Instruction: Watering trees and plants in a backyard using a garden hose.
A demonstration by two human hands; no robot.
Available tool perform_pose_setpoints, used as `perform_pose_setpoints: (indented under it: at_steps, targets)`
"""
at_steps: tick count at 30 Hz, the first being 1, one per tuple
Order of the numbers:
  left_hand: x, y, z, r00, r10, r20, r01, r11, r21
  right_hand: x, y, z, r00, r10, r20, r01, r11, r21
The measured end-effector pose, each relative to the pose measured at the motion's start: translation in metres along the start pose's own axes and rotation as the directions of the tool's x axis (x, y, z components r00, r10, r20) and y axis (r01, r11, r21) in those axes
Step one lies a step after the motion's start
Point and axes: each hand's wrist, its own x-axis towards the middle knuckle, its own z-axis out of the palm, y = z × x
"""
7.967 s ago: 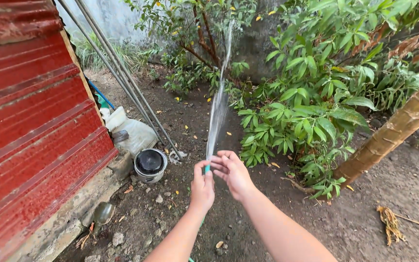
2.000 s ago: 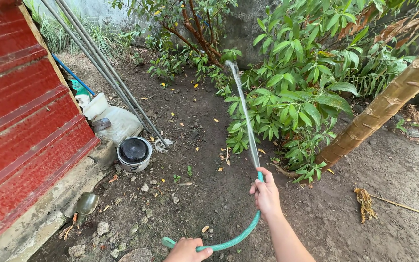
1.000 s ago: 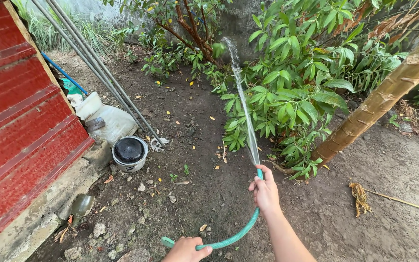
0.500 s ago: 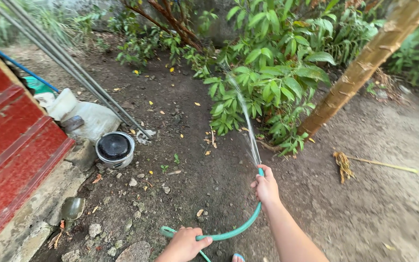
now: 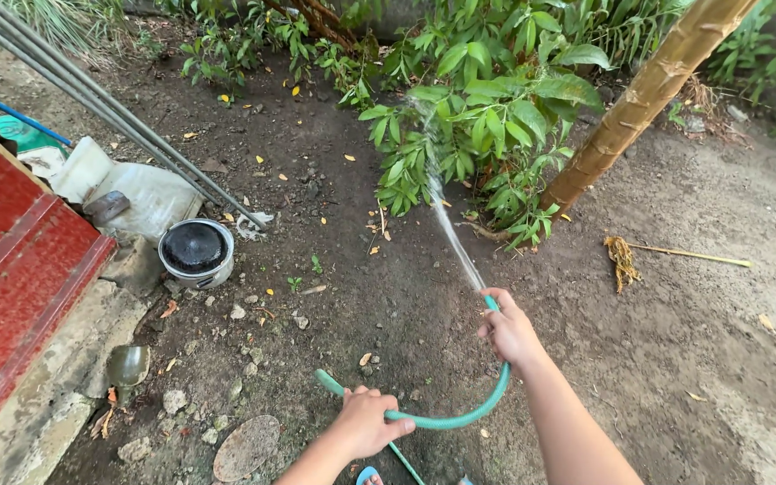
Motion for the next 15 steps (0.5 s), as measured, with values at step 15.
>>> perform_pose_setpoints:
  at_steps: [15]
  targets:
    - [0.026, 0.027, 0.012, 0.996, 0.013, -0.084, -0.007, 0.997, 0.072, -0.008, 0.065, -0.04, 0.881, -0.302, -0.363, 0.417, 0.859, 0.297]
